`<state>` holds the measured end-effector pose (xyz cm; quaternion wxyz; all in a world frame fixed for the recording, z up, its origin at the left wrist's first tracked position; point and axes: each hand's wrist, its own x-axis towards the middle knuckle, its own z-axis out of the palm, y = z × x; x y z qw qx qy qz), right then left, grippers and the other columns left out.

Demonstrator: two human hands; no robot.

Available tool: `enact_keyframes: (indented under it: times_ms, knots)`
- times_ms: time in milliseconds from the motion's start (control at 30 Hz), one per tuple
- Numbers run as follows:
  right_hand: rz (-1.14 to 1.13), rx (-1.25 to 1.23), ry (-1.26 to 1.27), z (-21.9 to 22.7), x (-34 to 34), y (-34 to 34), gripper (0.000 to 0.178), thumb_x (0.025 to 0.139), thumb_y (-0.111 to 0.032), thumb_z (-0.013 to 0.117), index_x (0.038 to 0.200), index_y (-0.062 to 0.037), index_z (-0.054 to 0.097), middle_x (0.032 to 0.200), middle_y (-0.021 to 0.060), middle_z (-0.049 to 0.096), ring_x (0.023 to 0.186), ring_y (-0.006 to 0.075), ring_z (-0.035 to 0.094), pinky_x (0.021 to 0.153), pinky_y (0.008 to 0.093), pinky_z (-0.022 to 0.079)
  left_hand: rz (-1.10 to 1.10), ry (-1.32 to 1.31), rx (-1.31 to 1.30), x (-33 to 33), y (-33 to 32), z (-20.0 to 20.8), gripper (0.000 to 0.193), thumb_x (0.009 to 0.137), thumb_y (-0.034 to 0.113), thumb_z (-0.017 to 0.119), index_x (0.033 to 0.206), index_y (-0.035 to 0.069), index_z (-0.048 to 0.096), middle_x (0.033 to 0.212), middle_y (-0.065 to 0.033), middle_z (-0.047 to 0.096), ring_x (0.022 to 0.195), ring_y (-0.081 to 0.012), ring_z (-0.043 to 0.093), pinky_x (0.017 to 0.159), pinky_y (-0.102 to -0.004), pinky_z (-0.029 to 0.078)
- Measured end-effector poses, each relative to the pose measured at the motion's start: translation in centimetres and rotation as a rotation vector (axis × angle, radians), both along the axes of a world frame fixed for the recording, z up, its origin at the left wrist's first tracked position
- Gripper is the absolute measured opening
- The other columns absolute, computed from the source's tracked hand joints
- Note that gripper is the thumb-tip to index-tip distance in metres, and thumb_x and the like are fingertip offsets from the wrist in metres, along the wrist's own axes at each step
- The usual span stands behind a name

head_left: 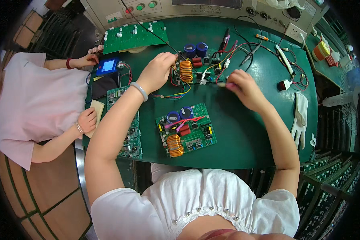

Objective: The person tests a circuit board at a workbench, carries it to another workstation, and solders components on the board using a soldering iron and solder wire.

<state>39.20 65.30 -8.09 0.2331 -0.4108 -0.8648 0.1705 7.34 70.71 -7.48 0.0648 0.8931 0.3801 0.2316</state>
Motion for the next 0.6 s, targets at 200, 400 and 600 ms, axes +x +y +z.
enact_keyframes:
  times_ms: [200, 400, 600]
  knots:
    - [-0.084, -0.331, 0.75, 0.9, 1.1, 1.7, 0.024, 0.101, -0.024, 0.045, 0.09, -0.0034, 0.053, 0.076, 0.0007, 0.055, 0.067, 0.0107, 0.051, 0.066, 0.0278, 0.044, 0.115, -0.405, -0.555, 0.4, 0.5, 1.7, 0.036, 0.082, -0.003, 0.052, 0.117, 0.002, 0.055, 0.125, -0.007, 0.056, 0.123, -0.0211, 0.048, 0.105, -0.0353, 0.036]
    - [-0.116, -0.55, 1.103, 2.7, 3.9, 1.7, 0.023, 0.1, -0.028, 0.045, 0.095, -0.0067, 0.054, 0.072, 0.0013, 0.054, 0.063, 0.01, 0.051, 0.057, 0.0245, 0.042, 0.026, -0.871, -0.864, 1.1, 2.0, 3.1, 0.036, 0.092, 0.006, 0.053, 0.126, -0.004, 0.052, 0.121, -0.0107, 0.059, 0.115, -0.0211, 0.055, 0.102, -0.0358, 0.042]
    - [-0.224, -0.553, 1.243, 4.5, 7.5, 0.1, 0.019, 0.097, -0.023, 0.048, 0.098, -0.0061, 0.057, 0.071, -0.0003, 0.053, 0.062, 0.0082, 0.052, 0.054, 0.0216, 0.043, 0.173, -1.027, -1.063, 1.9, 0.9, 4.1, 0.029, 0.089, 0.004, 0.062, 0.116, -0.005, 0.055, 0.113, -0.0114, 0.059, 0.104, -0.0187, 0.061, 0.092, -0.0293, 0.052]
